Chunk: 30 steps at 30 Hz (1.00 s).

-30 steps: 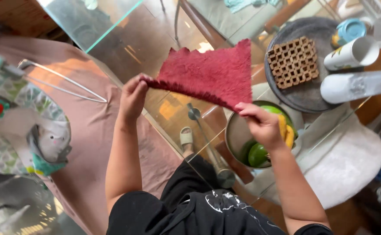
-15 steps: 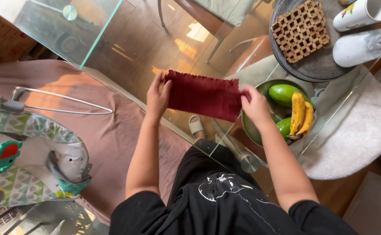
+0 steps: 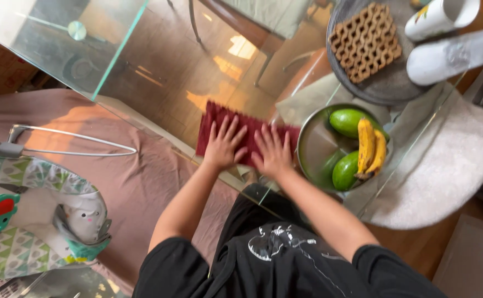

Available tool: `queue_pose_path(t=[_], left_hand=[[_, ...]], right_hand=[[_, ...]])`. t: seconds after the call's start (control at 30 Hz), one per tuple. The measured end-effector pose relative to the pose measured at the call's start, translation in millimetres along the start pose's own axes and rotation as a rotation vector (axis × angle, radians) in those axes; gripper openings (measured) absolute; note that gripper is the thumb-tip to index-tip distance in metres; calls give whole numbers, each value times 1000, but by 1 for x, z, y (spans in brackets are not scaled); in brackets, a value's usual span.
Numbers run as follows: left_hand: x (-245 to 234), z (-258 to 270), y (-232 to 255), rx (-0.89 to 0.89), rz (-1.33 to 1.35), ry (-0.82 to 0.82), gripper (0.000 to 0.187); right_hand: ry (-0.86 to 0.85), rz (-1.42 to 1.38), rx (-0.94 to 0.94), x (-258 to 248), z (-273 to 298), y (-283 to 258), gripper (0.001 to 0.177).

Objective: Wiping a glass dining table with a cloth and organizing items on it.

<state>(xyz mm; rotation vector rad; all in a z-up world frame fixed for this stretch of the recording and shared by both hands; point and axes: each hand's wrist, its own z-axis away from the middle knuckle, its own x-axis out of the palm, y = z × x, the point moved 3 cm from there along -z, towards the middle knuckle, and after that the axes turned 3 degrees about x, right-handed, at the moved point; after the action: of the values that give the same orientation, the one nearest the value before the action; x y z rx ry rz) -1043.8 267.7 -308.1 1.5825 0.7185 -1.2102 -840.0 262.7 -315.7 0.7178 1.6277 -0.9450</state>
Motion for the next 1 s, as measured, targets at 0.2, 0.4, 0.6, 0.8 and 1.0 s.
queue_pose_path(t=[0.2, 0.4, 0.6, 0.8, 1.0], left_hand=[[10, 82, 35, 36, -2, -65, 68], [15, 41, -1, -18, 7, -88, 66], [-5, -147, -71, -89, -53, 119, 59], [-46, -323, -157, -4, -41, 11, 58], [-40, -245, -141, 244, -74, 50, 70]], right_hand=[[-135, -26, -148, -4, 83, -32, 71], [-105, -42, -133, 17, 23, -24, 67], [-8, 13, 143, 36, -152, 23, 72], [-47, 7, 397, 34, -332, 107, 62], [-29, 2, 386, 21, -249, 39, 66]])
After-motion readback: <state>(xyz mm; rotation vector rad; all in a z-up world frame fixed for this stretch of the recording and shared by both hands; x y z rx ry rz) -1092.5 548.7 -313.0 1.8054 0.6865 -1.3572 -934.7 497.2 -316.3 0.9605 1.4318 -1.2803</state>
